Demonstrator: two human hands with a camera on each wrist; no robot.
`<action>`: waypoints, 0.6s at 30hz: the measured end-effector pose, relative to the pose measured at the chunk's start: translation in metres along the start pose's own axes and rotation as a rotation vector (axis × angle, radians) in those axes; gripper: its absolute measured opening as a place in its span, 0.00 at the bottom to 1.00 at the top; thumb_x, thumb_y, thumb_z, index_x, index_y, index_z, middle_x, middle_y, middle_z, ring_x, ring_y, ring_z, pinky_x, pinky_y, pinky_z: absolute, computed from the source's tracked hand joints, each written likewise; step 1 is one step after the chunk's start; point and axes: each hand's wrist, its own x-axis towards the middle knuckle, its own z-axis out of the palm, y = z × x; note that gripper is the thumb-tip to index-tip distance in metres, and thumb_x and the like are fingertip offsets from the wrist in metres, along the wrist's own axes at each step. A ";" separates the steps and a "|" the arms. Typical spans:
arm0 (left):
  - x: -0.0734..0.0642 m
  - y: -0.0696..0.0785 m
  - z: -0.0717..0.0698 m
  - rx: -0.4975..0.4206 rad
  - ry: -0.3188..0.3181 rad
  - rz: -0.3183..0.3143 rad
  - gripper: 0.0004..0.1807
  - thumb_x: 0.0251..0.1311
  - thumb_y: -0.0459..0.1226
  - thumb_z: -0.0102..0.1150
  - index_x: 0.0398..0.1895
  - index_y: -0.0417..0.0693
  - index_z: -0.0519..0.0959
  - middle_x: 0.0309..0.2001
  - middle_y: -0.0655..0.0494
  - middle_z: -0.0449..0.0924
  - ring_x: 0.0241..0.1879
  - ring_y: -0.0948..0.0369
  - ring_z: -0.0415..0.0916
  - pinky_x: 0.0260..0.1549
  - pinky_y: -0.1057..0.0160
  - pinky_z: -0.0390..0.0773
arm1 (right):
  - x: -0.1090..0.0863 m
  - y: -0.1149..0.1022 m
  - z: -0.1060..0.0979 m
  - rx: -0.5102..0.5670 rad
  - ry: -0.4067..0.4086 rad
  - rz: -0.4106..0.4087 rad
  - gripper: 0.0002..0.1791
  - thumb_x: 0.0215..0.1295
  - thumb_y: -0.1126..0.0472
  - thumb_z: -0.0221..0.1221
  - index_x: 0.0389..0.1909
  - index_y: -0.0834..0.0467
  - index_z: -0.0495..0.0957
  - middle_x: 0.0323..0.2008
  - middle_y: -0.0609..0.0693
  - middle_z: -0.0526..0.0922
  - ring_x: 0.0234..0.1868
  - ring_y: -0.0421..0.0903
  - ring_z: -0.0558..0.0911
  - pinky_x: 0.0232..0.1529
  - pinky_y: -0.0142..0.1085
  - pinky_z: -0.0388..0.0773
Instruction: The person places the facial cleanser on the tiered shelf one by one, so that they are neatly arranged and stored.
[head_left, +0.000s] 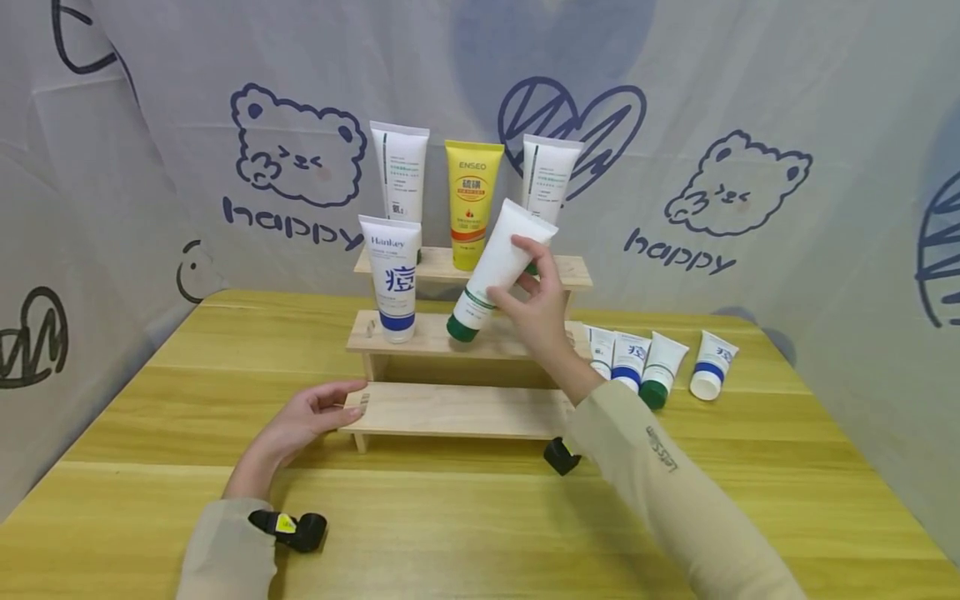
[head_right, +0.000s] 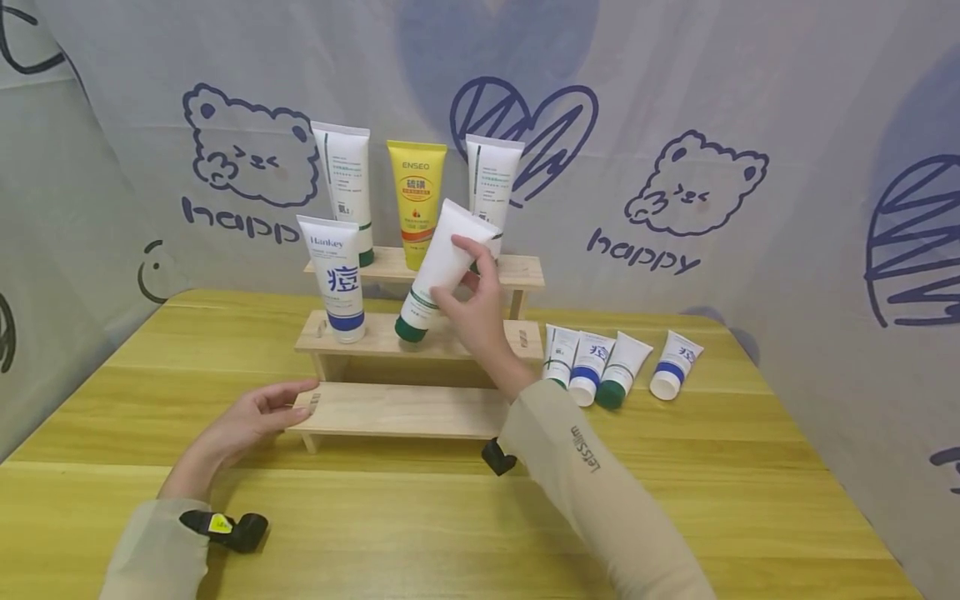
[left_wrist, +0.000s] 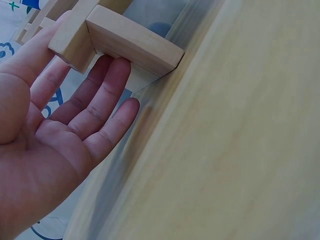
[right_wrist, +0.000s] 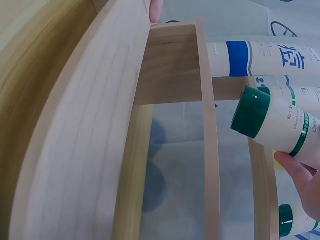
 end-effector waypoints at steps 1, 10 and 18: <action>0.000 0.000 0.000 -0.005 0.001 -0.002 0.29 0.57 0.40 0.58 0.60 0.36 0.65 0.55 0.40 0.65 0.45 0.57 0.65 0.41 0.65 0.70 | 0.001 0.000 0.002 -0.009 -0.011 -0.011 0.32 0.49 0.82 0.55 0.57 0.66 0.60 0.56 0.59 0.61 0.49 0.57 0.71 0.45 0.47 0.71; 0.000 0.001 -0.001 -0.011 0.000 0.005 0.29 0.57 0.39 0.58 0.60 0.35 0.65 0.51 0.41 0.68 0.42 0.57 0.66 0.39 0.65 0.71 | 0.007 0.001 0.011 -0.143 -0.122 -0.051 0.31 0.49 0.81 0.55 0.57 0.65 0.61 0.56 0.59 0.61 0.47 0.56 0.73 0.34 0.42 0.77; -0.001 0.001 -0.001 -0.015 -0.005 0.004 0.29 0.57 0.38 0.58 0.60 0.34 0.65 0.52 0.41 0.67 0.43 0.57 0.67 0.40 0.65 0.71 | 0.008 0.005 0.013 -0.198 -0.184 -0.053 0.30 0.49 0.81 0.54 0.56 0.64 0.63 0.55 0.59 0.62 0.48 0.56 0.72 0.32 0.45 0.76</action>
